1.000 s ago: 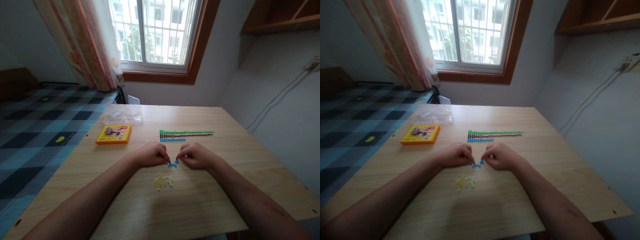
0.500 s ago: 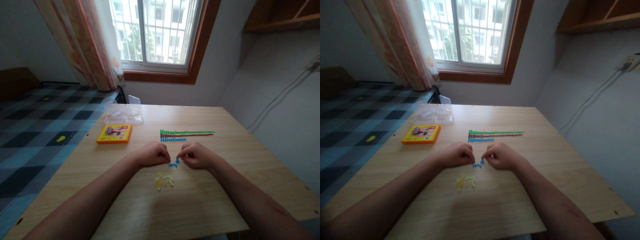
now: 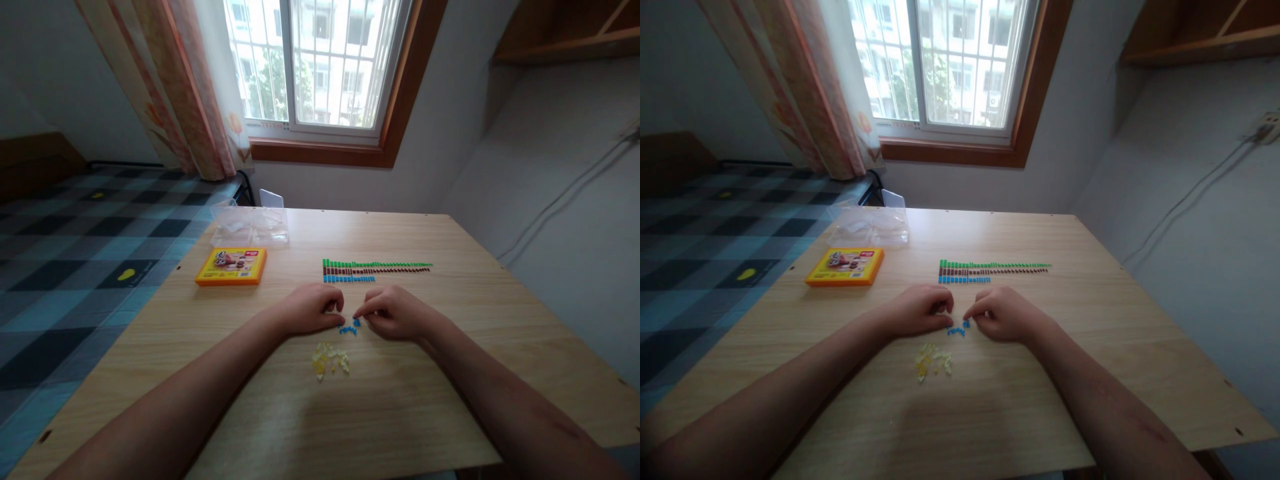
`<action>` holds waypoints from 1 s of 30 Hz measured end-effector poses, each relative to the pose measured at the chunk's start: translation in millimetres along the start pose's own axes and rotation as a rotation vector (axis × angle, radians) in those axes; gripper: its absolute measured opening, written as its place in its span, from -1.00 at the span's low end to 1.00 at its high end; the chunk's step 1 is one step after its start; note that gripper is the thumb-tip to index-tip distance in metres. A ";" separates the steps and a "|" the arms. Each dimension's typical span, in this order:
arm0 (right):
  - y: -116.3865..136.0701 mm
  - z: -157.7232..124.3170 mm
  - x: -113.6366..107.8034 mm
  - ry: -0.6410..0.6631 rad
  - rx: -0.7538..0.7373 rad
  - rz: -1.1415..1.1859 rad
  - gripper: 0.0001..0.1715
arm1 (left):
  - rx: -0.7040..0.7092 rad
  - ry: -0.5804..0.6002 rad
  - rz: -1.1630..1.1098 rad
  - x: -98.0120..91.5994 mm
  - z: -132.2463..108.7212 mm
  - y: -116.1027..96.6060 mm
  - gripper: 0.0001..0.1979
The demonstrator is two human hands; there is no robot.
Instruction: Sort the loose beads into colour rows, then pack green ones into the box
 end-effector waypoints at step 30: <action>7.1 2.3 8.8 0.023 -0.026 -0.077 -0.78 | -0.042 -0.098 -0.019 4.4 1.4 10.8 -0.80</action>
Point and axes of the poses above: each hand's wrist, its own z-axis towards the middle knuckle, its own x-axis out of the palm, y = z × x, the point moved 4 cm from there along z, towards the middle knuckle, and after that the axes turned 11 degrees about z, right-handed, at the moved point
